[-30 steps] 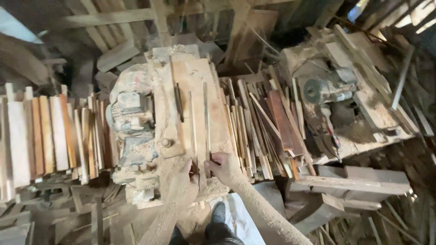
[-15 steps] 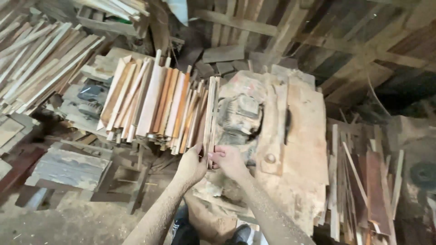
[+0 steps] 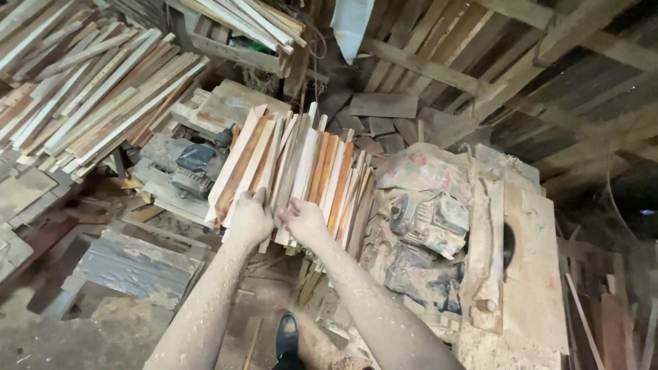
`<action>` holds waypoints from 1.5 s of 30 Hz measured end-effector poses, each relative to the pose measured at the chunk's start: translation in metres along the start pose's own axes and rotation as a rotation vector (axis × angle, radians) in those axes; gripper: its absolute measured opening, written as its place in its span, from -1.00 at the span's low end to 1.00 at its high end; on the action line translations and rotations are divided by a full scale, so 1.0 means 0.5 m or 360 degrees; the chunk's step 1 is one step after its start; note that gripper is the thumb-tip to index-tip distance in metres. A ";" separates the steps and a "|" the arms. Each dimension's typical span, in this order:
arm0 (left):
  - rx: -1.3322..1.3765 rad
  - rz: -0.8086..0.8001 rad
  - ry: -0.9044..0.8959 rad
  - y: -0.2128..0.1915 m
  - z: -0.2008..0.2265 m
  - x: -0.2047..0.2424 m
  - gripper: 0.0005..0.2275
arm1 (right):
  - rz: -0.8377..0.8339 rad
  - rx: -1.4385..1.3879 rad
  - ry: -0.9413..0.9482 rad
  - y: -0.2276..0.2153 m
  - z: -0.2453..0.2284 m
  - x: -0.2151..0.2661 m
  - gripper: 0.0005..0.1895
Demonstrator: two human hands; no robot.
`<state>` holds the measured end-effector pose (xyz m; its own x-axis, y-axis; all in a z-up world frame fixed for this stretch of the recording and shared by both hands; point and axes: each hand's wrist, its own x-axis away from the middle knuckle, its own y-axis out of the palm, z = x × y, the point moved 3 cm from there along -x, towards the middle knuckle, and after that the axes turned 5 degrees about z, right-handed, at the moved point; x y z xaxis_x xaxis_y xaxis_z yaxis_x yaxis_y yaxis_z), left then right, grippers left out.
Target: Feeding thin wooden strips into a woodworking machine for processing.
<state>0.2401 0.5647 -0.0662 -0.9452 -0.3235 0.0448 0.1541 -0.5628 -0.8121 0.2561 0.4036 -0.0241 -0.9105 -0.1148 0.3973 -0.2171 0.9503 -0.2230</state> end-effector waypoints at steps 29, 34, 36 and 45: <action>0.0315 -0.0773 0.0729 0.518 0.949 0.709 -0.61 | 0.1332 -0.0009 0.0049 -1.022 0.443 0.533 -0.53; 0.0148 -0.0600 0.0852 0.731 1.024 0.793 -0.62 | 0.1349 0.0064 0.0220 -1.213 0.669 0.512 -0.63; 0.0361 -0.0605 0.0940 0.790 1.036 0.820 -0.63 | 0.1394 0.0060 0.0283 -1.266 0.771 0.498 -0.65; 0.0366 -0.1163 0.0644 0.853 1.073 0.902 -0.55 | 0.1197 0.0306 0.0734 -1.300 1.002 0.505 -0.51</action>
<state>0.0341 -0.2295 -0.0803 -0.8531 0.4503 0.2635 -0.5188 -0.6780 -0.5208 -0.0093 -0.3880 -0.2249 -0.6130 0.6844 0.3947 0.2859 0.6578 -0.6968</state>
